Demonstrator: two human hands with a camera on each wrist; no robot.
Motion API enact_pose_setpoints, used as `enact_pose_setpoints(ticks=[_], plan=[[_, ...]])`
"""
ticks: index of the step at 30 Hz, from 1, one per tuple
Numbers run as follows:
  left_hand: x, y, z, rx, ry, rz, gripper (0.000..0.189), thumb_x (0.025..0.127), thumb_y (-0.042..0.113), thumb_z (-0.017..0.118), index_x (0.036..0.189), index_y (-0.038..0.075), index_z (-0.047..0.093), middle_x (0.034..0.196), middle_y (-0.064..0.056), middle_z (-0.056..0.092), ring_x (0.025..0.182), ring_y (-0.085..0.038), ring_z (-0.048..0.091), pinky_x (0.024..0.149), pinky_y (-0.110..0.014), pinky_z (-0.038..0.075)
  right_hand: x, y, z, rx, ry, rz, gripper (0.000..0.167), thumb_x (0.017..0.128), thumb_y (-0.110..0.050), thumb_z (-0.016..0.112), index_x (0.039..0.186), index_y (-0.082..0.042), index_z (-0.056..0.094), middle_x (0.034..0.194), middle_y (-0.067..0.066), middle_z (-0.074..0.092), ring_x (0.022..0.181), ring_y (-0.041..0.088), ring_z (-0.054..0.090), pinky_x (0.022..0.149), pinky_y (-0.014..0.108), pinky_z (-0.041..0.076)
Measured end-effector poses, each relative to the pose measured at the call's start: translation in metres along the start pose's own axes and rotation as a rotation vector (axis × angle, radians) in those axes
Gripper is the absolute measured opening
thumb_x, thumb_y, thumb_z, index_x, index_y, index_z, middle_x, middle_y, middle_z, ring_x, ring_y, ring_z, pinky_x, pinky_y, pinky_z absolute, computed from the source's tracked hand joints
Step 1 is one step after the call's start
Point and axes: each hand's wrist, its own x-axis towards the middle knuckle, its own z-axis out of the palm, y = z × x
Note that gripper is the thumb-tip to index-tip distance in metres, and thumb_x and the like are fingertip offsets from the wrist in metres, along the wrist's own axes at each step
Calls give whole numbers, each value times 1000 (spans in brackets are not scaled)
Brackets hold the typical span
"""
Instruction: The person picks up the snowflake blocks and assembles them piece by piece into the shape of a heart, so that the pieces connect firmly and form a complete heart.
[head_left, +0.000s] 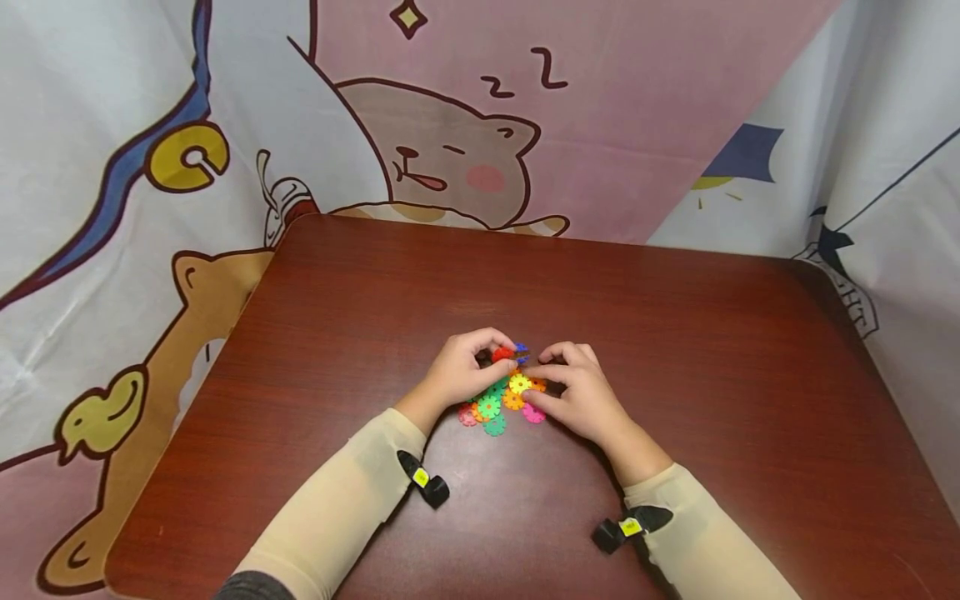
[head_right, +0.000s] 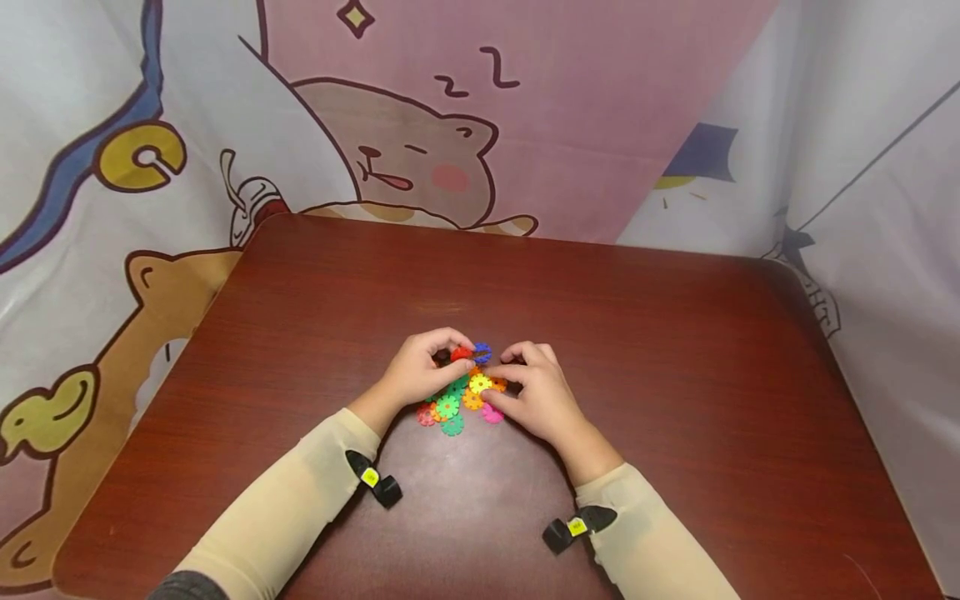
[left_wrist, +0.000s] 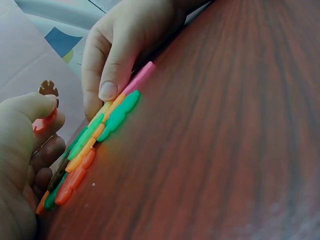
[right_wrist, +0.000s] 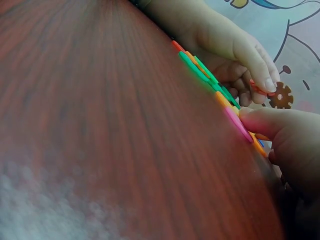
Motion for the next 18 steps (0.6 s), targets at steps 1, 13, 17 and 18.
enact_pose_setpoints(ticks=[1,13,17,18], plan=[[0,0,0,3,-2,0,17,92,12,83,108,12,76,83,6,72,69,-10,61,65,-26,49,0,0,0,4,-1,7,30,81,-26,96,108,-17,86,117,10,65,111,34,50,91,48,42],[0,0,0,51,-21,10,18,93,13,83,109,12,76,85,7,72,71,-9,62,67,-27,51,1,2,1,88,45,40,28,78,-19,97,101,-17,81,112,1,70,111,29,53,94,47,41],[0,-1,0,52,-22,25,18,93,13,83,110,12,76,84,7,71,71,-9,61,66,-26,50,1,3,2,124,75,56,27,78,-14,96,99,-17,79,107,-2,73,108,25,56,93,43,43],[0,-1,0,50,-22,31,18,93,13,83,110,12,76,84,7,71,71,-9,60,66,-26,50,0,3,2,135,82,66,26,78,-13,96,98,-17,79,104,-3,73,107,24,57,92,41,44]])
